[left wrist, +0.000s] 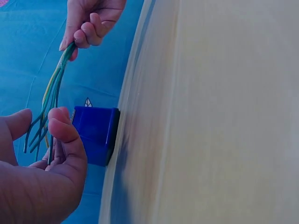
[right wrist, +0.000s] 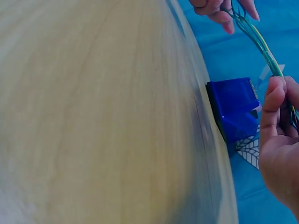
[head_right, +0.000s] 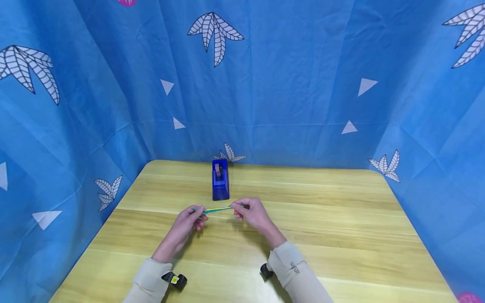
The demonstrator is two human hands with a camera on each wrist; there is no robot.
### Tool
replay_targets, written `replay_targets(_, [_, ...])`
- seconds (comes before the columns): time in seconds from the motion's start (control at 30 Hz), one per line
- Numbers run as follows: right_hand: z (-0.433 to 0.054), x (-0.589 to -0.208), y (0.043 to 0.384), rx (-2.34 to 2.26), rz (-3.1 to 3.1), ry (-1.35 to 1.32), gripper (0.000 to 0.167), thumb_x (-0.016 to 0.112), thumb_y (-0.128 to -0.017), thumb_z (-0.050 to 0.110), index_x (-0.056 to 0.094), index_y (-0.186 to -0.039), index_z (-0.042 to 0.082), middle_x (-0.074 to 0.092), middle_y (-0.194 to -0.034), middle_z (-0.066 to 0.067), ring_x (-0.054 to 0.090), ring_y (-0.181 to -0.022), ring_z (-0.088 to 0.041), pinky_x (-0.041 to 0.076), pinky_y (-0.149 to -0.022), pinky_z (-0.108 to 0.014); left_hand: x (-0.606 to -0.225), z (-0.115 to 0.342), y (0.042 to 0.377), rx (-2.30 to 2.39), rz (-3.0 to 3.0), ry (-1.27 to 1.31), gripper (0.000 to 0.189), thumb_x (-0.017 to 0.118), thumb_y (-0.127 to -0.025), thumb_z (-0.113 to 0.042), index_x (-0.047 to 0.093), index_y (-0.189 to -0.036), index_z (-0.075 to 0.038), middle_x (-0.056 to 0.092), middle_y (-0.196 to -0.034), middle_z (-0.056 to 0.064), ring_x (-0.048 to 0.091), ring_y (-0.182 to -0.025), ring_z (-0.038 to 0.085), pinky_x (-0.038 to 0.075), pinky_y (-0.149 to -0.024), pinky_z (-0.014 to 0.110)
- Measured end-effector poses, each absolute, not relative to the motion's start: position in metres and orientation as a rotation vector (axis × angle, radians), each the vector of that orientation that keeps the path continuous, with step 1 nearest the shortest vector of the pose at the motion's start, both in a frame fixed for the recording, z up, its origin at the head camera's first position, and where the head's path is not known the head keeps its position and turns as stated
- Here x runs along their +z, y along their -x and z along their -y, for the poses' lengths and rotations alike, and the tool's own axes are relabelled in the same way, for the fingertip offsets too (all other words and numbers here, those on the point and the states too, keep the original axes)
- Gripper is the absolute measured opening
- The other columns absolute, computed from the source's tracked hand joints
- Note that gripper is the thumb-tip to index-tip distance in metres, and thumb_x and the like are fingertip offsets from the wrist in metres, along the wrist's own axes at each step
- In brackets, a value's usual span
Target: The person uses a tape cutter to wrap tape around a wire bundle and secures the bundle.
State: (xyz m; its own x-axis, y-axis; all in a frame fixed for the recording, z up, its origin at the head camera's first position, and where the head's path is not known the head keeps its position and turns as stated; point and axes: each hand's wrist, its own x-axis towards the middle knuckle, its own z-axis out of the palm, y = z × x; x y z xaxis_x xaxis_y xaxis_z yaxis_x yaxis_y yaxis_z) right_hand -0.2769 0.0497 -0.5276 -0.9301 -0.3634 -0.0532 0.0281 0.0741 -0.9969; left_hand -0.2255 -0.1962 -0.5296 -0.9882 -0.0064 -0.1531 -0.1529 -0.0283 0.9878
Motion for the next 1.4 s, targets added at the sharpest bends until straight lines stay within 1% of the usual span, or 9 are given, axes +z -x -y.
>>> replay_targets(0.17, [-0.050,-0.532,0.277,-1.908,-2.095,0.360,0.020,0.069,-0.100,0.014,0.077,-0.108,-0.003,0.071,-0.088,-0.024,0.061,-0.068,-0.013,0.053,-0.062,-0.021,-0.531,0.194,0.227,2.202,-2.095,0.187,0.023,0.060,-0.106,-0.017,0.061,-0.109,0.006,0.066,-0.083,0.001,0.056,-0.070,0.010,0.047,-0.060,0.018])
replay_targets(0.33, [-0.050,-0.537,0.277,-1.886,-2.050,0.361,0.025,0.065,-0.103,0.017,0.074,-0.113,-0.005,0.069,-0.084,-0.016,0.060,-0.069,-0.014,0.053,-0.063,-0.022,-0.532,0.194,0.228,2.224,-2.137,0.187,0.016,0.061,-0.103,-0.006,0.063,-0.108,0.009,0.068,-0.082,0.001,0.059,-0.070,0.008,0.050,-0.062,0.018])
replay_targets(0.47, [-0.049,-0.540,0.279,-1.862,-1.950,0.328,0.039,0.057,-0.108,0.026,0.065,-0.125,-0.008,0.067,-0.085,-0.008,0.062,-0.074,-0.014,0.056,-0.068,-0.025,-0.528,0.195,0.228,2.182,-2.268,0.138,0.011,0.063,-0.101,-0.004,0.066,-0.104,0.006,0.070,-0.087,0.008,0.063,-0.076,0.013,0.055,-0.067,0.021])
replay_targets(0.6, [-0.048,-0.542,0.281,-1.860,-1.913,0.297,0.046,0.053,-0.109,0.035,0.060,-0.120,-0.010,0.065,-0.087,-0.008,0.062,-0.075,-0.016,0.057,-0.070,-0.027,-0.524,0.195,0.227,2.129,-2.374,0.071,0.009,0.065,-0.101,-0.006,0.067,-0.102,0.003,0.071,-0.093,0.018,0.064,-0.080,0.019,0.056,-0.070,0.024])
replay_targets(0.73, [-0.049,-0.542,0.282,-1.866,-1.897,0.284,0.044,0.055,-0.108,0.035,0.061,-0.112,-0.009,0.063,-0.084,-0.007,0.060,-0.071,-0.015,0.055,-0.068,-0.026,-0.522,0.194,0.226,2.111,-2.409,0.054,0.010,0.065,-0.101,-0.006,0.068,-0.102,0.003,0.070,-0.095,0.021,0.064,-0.081,0.019,0.057,-0.071,0.024])
replay_targets(0.97, [-0.049,-0.542,0.282,-1.879,-1.888,0.278,0.036,0.058,-0.107,0.027,0.067,-0.111,-0.008,0.060,-0.075,-0.001,0.055,-0.064,-0.010,0.047,-0.058,-0.021,-0.522,0.193,0.224,2.106,-2.428,0.064,0.011,0.065,-0.101,-0.006,0.067,-0.104,0.004,0.070,-0.095,0.022,0.064,-0.079,0.017,0.057,-0.071,0.024])
replay_targets(1.23, [-0.048,-0.538,0.283,-1.897,-1.998,0.293,0.023,0.064,-0.103,0.012,0.071,-0.109,-0.009,0.063,-0.073,-0.001,0.054,-0.064,-0.011,0.045,-0.057,-0.020,-0.525,0.194,0.226,2.144,-2.312,0.163,0.029,0.064,-0.103,-0.013,0.059,-0.125,0.005,0.064,-0.111,0.015,0.067,-0.083,0.017,0.060,-0.078,0.028])
replay_targets(1.3, [-0.048,-0.536,0.282,-1.896,-2.015,0.295,0.022,0.064,-0.103,0.011,0.071,-0.108,-0.009,0.064,-0.074,-0.001,0.055,-0.065,-0.011,0.046,-0.057,-0.020,-0.526,0.194,0.227,2.149,-2.291,0.180,0.030,0.063,-0.104,-0.017,0.058,-0.125,0.005,0.062,-0.111,0.012,0.066,-0.082,0.017,0.059,-0.077,0.028])
replay_targets(1.4, [-0.048,-0.533,0.282,-1.889,-2.027,0.310,0.023,0.064,-0.103,0.011,0.071,-0.109,-0.011,0.064,-0.075,-0.002,0.056,-0.065,-0.012,0.047,-0.057,-0.020,-0.528,0.196,0.227,2.172,-2.237,0.195,0.027,0.062,-0.105,-0.016,0.060,-0.120,0.006,0.063,-0.103,0.010,0.064,-0.078,0.015,0.057,-0.071,0.025])
